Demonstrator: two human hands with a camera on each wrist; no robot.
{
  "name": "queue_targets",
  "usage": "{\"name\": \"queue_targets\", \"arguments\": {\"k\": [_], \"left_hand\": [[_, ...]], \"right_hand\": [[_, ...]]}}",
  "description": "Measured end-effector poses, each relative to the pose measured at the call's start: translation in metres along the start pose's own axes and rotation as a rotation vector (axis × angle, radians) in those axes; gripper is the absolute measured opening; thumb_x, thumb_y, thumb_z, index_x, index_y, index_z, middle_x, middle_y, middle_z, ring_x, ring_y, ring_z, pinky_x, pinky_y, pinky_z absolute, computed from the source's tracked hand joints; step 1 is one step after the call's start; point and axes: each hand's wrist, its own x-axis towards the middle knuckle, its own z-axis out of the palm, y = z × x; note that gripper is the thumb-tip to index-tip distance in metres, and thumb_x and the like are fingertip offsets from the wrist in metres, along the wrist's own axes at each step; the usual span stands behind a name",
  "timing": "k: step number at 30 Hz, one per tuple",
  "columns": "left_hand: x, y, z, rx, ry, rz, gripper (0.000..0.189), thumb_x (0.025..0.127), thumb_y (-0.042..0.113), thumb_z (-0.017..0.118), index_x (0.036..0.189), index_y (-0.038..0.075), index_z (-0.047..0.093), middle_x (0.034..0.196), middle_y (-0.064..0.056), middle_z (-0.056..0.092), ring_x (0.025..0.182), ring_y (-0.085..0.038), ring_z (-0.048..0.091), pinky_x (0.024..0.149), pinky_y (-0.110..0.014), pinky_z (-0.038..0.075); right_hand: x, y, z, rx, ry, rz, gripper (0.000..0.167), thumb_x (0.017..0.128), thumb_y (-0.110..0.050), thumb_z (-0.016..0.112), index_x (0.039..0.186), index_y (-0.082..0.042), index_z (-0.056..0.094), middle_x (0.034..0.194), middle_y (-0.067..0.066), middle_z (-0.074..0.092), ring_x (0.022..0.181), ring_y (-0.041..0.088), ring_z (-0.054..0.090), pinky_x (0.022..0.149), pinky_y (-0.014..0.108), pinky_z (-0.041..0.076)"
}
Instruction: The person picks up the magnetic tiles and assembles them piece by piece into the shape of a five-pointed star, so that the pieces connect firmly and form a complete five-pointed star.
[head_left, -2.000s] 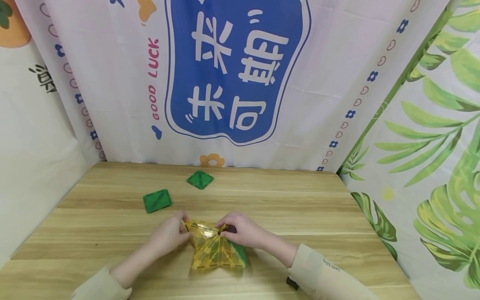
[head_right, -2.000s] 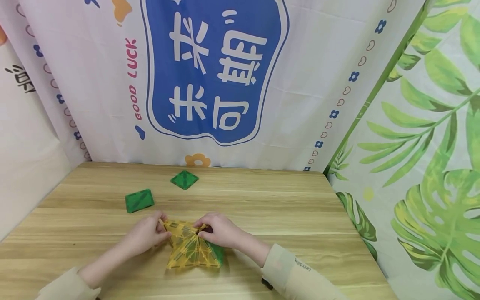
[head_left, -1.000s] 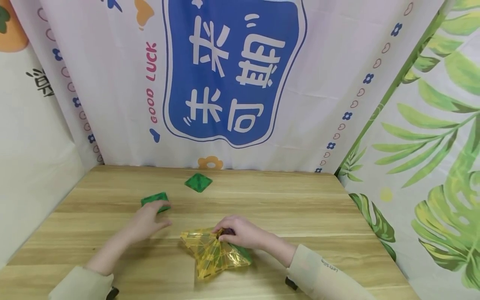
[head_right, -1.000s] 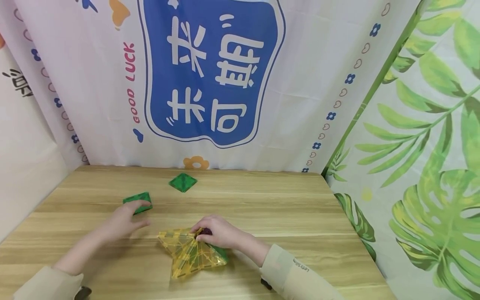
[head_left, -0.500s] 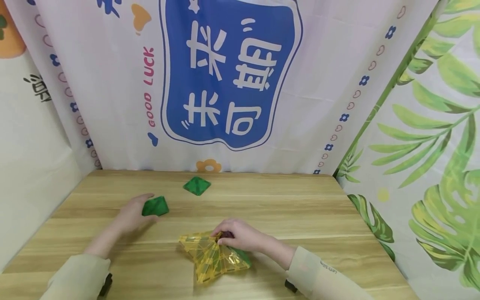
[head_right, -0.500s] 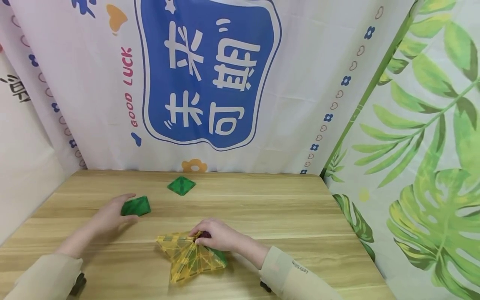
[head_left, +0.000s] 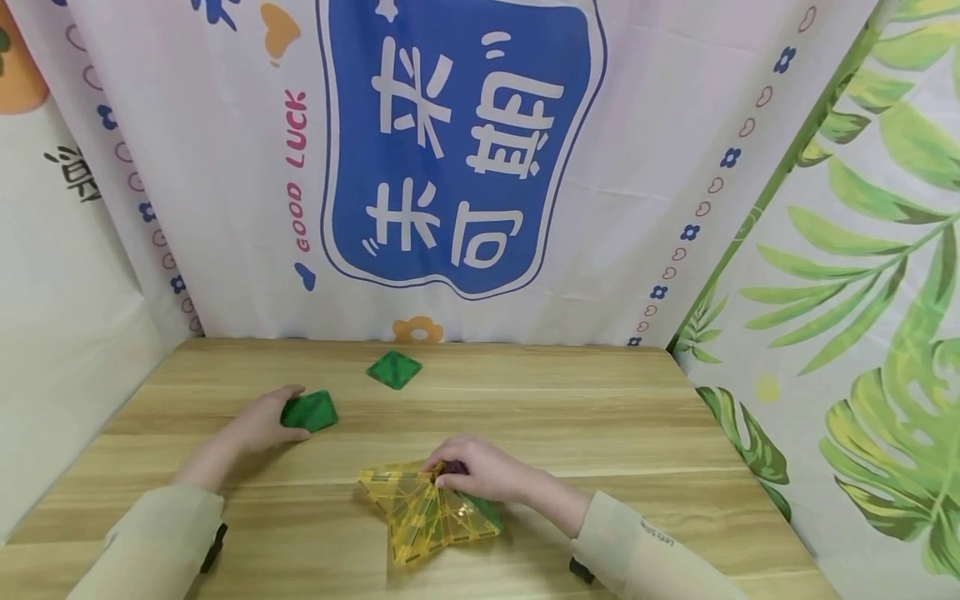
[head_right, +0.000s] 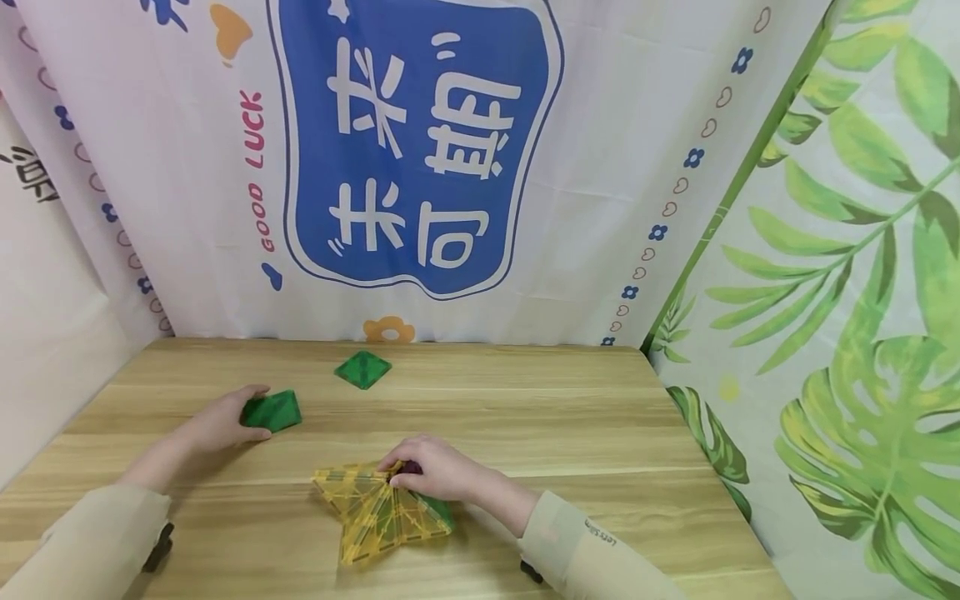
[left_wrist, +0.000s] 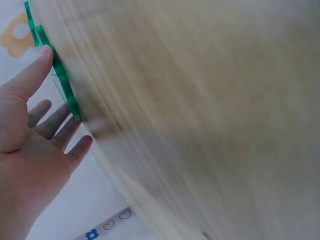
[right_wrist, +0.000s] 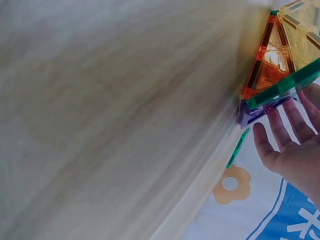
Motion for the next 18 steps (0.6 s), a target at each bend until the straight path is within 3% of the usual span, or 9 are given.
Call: {"name": "queue_targets", "arguments": {"k": [9, 18], "left_hand": [[0.009, 0.001, -0.004, -0.056, -0.035, 0.001, 0.084, 0.075, 0.023, 0.08, 0.137, -0.011, 0.035, 0.128, -0.038, 0.045, 0.117, -0.052, 0.044, 0.093, -0.063, 0.039], [0.014, 0.001, -0.004, -0.084, -0.021, 0.005, 0.082, 0.072, 0.023, 0.082, 0.135, -0.01, 0.039, 0.123, -0.035, 0.048, 0.113, -0.049, 0.046, 0.092, -0.062, 0.04]], "right_hand": [[0.0, 0.0, 0.001, 0.027, 0.014, 0.002, 0.025, 0.095, -0.028, 0.056, 0.118, -0.021, 0.064, 0.116, -0.01, 0.062, 0.109, 0.003, 0.055, 0.098, 0.026, 0.044], [0.003, 0.001, 0.0, 0.017, -0.003, -0.009, 0.024, 0.095, -0.028, 0.058, 0.117, -0.022, 0.064, 0.116, -0.01, 0.063, 0.11, 0.004, 0.055, 0.097, 0.025, 0.044]]}}
